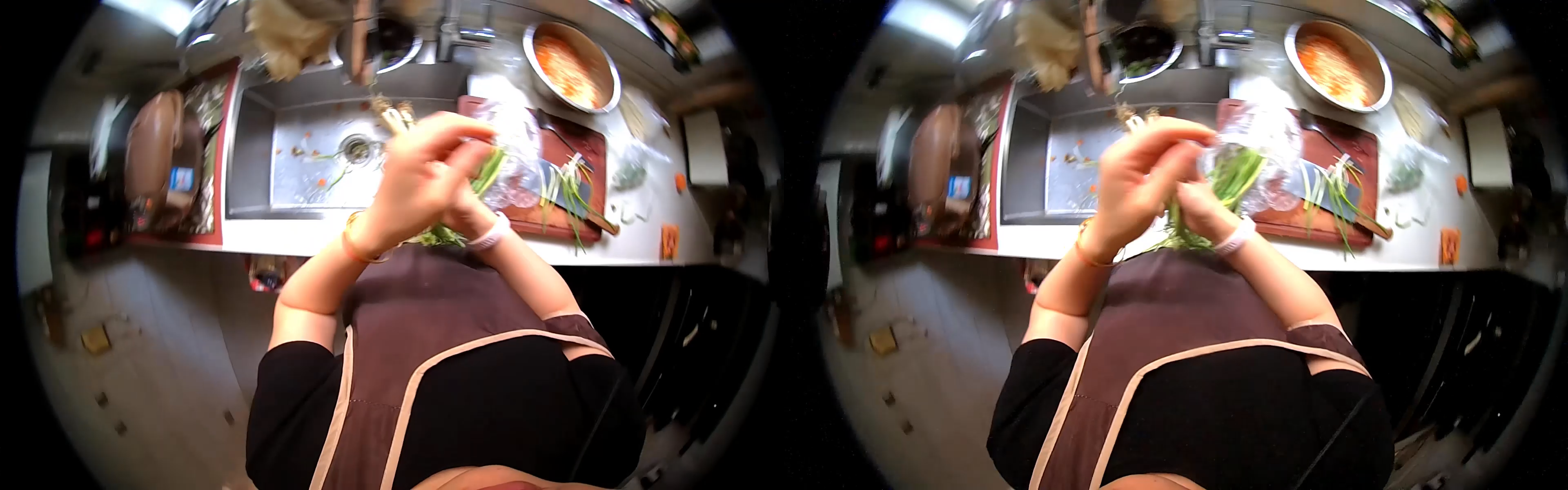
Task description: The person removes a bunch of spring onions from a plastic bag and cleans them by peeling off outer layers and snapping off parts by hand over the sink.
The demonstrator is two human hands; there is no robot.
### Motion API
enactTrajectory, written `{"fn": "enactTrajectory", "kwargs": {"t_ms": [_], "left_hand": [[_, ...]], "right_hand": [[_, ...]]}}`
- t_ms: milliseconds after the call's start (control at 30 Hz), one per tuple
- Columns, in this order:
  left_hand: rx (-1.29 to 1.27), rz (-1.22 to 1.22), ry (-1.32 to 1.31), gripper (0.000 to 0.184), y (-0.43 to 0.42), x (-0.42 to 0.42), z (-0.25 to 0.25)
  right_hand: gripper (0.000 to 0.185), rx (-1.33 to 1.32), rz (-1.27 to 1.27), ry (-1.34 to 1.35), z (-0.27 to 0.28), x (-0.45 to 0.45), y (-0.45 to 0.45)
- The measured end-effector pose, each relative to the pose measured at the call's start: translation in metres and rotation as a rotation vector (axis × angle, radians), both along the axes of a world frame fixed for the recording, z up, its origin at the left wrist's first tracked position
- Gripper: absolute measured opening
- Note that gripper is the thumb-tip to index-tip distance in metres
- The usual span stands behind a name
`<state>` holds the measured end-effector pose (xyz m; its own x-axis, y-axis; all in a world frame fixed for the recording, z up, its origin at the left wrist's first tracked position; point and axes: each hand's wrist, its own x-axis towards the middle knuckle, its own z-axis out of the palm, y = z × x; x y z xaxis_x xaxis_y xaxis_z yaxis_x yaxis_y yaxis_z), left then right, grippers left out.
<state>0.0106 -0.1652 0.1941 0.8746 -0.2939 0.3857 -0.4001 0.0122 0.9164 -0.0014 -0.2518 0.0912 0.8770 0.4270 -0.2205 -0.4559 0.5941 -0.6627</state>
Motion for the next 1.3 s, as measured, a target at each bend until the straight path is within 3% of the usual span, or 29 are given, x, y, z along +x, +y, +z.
{"fn": "enactTrajectory", "kwargs": {"t_ms": [33, 100, 200, 267, 333, 367, 500, 600, 667, 733, 800, 867, 1000, 1067, 1200, 1300], "left_hand": [[-0.045, 0.168, 0.125, 0.014, 0.026, -0.007, -0.004], [-0.191, 0.517, 0.328, 0.012, 0.063, -0.018, -0.020], [-0.137, 0.655, 0.462, 0.013, 0.092, -0.040, -0.057], [-0.199, 0.609, 0.470, 0.017, 0.085, -0.051, -0.067], [-0.402, 0.431, 0.637, 0.020, 0.074, -0.058, -0.061], [-0.477, 0.166, 0.746, 0.026, 0.080, -0.060, -0.061], [-0.658, -0.017, 1.002, 0.032, 0.086, -0.054, -0.065], [-0.648, 0.080, 0.911, 0.031, 0.089, -0.050, -0.068], [-0.647, -0.033, 0.874, 0.030, 0.097, -0.047, -0.081], [-0.560, 0.066, 0.777, 0.027, 0.096, -0.046, -0.083], [-0.583, 0.052, 0.771, 0.025, 0.096, -0.046, -0.081], [-0.583, 0.117, 0.756, 0.024, 0.101, -0.045, -0.084], [-0.636, 0.112, 0.766, 0.024, 0.108, -0.039, -0.084], [-0.598, 0.107, 0.761, 0.025, 0.112, -0.034, -0.087], [-0.387, 0.036, 0.721, 0.033, 0.116, -0.033, -0.082], [-0.301, 0.059, 0.652, 0.027, 0.113, -0.034, -0.091]], "right_hand": [[0.032, -0.002, 0.188, 0.017, 0.003, 0.003, -0.010], [0.034, 0.040, 0.283, 0.062, 0.021, 0.002, -0.006], [0.035, -0.019, 0.330, 0.074, 0.039, -0.005, 0.006], [0.037, -0.065, 0.363, 0.015, 0.045, -0.010, 0.014], [0.036, -0.135, 0.406, -0.032, 0.042, -0.015, 0.015], [0.036, -0.193, 0.427, -0.092, 0.041, -0.018, 0.016], [0.035, -0.228, 0.484, -0.004, 0.051, -0.021, 0.018], [0.036, -0.346, 0.442, -0.019, 0.054, -0.024, 0.016], [0.036, -0.417, 0.414, -0.043, 0.053, -0.025, 0.017], [0.036, -0.546, 0.376, -0.177, 0.042, -0.025, 0.015], [0.033, -0.617, 0.374, -0.185, 0.040, -0.025, 0.015], [0.029, -0.704, 0.152, -0.365, 0.035, -0.028, 0.021], [0.024, -0.842, 0.168, -0.365, 0.038, -0.024, 0.019], [0.021, -0.875, 0.111, -0.507, 0.032, -0.021, 0.019], [0.021, -0.750, 0.115, -0.169, 0.051, -0.012, 0.028], [0.023, -0.716, 0.137, -0.248, 0.025, 0.003, 0.040]]}}
